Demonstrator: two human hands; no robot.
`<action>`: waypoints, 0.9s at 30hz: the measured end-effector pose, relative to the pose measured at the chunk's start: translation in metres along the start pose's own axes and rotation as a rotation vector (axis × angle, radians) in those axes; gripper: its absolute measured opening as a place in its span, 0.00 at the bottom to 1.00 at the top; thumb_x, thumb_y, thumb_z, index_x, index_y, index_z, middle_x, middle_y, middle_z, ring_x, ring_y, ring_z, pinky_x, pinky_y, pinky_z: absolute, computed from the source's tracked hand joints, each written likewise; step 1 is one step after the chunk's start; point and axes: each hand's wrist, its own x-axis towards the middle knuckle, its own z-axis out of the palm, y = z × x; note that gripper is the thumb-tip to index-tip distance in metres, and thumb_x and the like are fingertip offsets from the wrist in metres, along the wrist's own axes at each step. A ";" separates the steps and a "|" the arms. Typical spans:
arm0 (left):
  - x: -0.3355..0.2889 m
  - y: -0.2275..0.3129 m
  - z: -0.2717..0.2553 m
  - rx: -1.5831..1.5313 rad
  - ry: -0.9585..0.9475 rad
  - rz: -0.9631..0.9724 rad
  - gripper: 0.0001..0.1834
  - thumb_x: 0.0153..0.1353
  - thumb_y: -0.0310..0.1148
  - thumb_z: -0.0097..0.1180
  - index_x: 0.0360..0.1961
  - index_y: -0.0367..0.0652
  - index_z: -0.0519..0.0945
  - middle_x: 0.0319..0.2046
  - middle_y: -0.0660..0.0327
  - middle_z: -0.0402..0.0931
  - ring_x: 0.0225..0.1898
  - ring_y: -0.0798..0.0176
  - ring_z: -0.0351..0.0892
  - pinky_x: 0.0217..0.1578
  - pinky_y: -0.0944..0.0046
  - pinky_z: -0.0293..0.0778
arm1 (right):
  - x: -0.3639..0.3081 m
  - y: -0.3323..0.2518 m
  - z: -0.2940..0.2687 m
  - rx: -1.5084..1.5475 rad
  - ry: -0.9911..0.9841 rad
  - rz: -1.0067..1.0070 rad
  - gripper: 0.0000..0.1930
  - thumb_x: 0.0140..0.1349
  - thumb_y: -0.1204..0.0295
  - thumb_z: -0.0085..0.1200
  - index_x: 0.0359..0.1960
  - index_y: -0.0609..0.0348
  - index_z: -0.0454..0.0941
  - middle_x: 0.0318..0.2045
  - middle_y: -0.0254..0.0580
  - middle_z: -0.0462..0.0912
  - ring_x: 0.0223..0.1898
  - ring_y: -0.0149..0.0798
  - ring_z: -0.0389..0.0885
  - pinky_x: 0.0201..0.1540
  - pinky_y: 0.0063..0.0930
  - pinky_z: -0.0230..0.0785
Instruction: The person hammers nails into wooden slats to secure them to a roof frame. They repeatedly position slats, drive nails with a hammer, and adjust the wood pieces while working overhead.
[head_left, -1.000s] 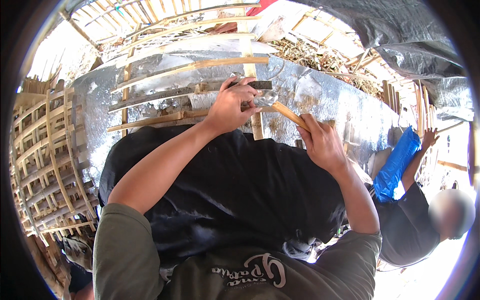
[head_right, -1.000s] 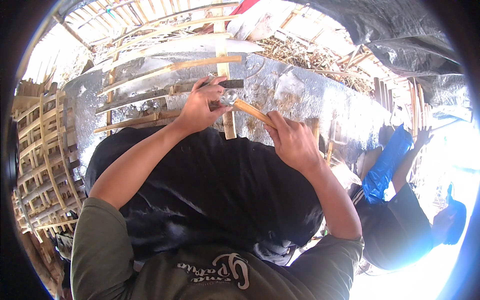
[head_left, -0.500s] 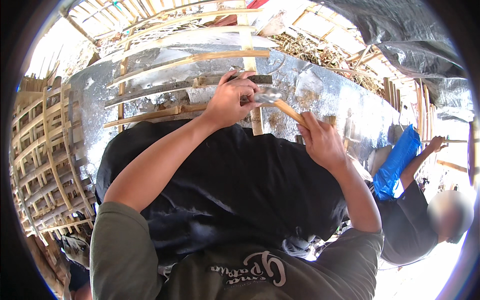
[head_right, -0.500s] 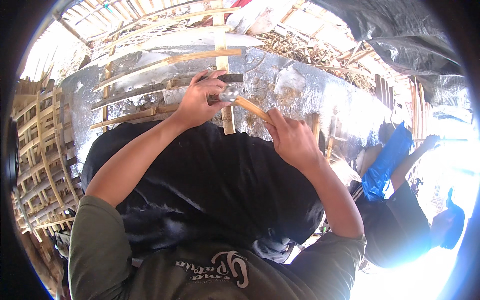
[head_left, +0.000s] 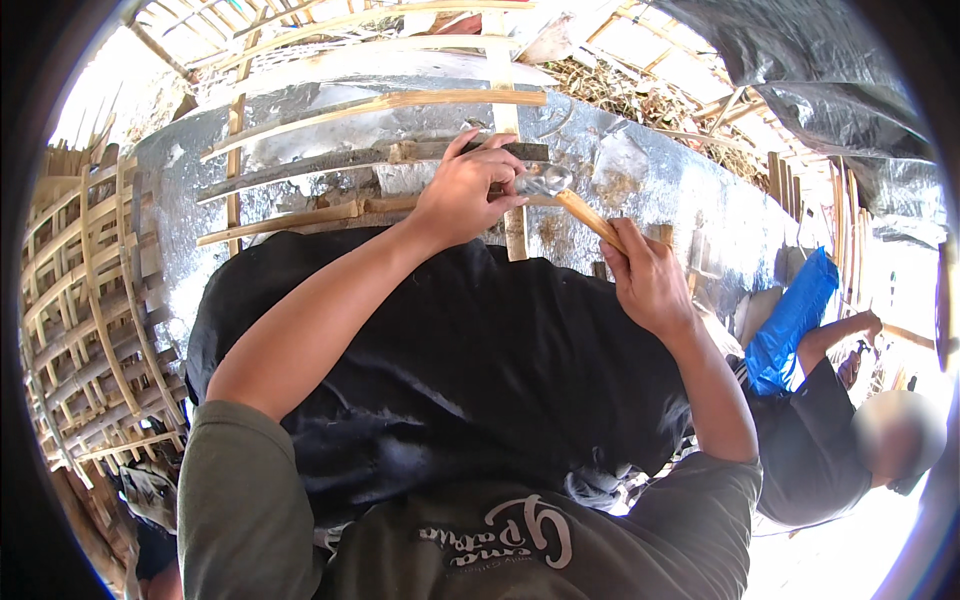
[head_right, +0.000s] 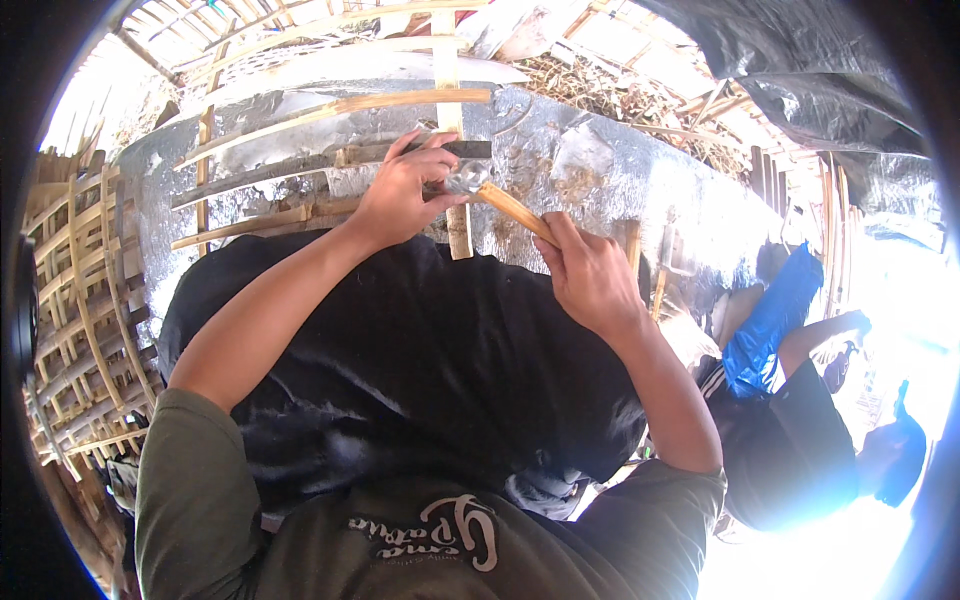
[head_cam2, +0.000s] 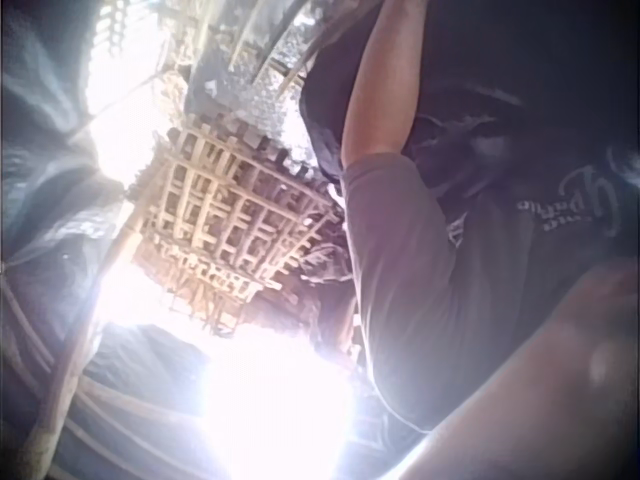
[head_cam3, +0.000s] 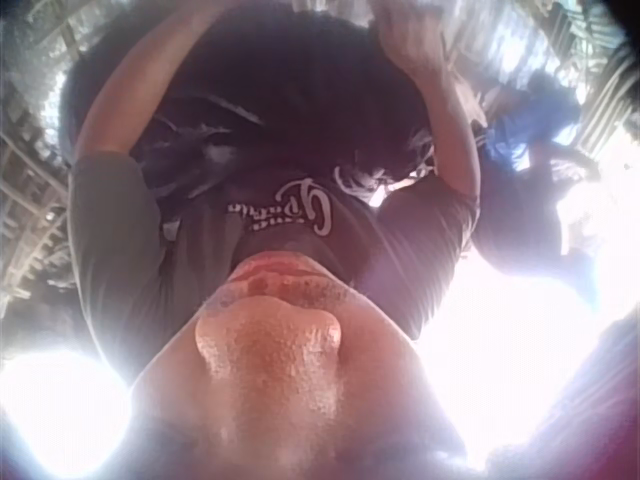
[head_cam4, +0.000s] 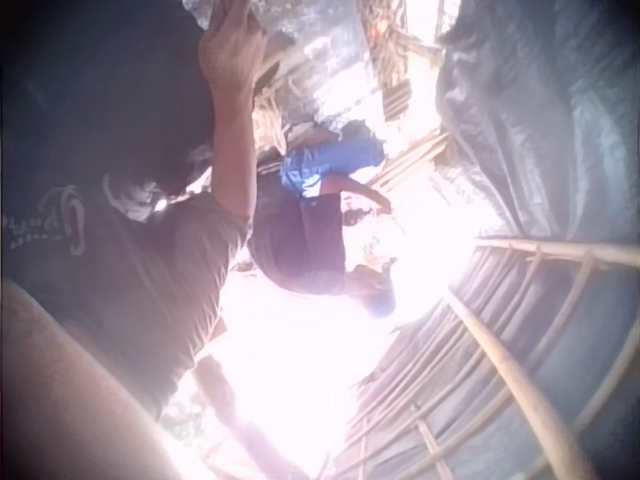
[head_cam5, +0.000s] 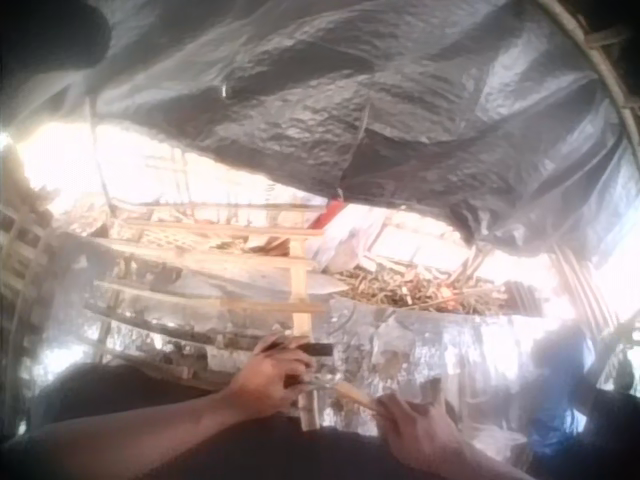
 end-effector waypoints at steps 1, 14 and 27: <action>0.000 0.000 0.000 -0.004 0.000 -0.003 0.13 0.56 0.33 0.71 0.24 0.39 0.78 0.47 0.58 0.83 0.69 0.53 0.69 0.73 0.43 0.50 | 0.000 0.000 0.001 0.005 0.012 -0.008 0.10 0.71 0.67 0.54 0.48 0.55 0.72 0.23 0.54 0.82 0.28 0.62 0.82 0.29 0.53 0.72; -0.001 -0.003 0.002 -0.027 0.014 -0.027 0.12 0.55 0.30 0.69 0.21 0.42 0.78 0.44 0.65 0.85 0.69 0.56 0.70 0.73 0.43 0.48 | 0.001 0.008 0.011 0.029 -0.060 -0.011 0.09 0.72 0.67 0.51 0.48 0.57 0.69 0.25 0.56 0.81 0.29 0.63 0.82 0.31 0.54 0.71; 0.003 -0.001 -0.002 -0.019 0.002 -0.024 0.10 0.56 0.27 0.68 0.22 0.43 0.78 0.48 0.65 0.84 0.71 0.58 0.66 0.75 0.46 0.47 | -0.001 0.011 0.017 0.057 -0.070 -0.006 0.10 0.72 0.69 0.51 0.48 0.58 0.68 0.23 0.57 0.80 0.28 0.65 0.81 0.29 0.56 0.70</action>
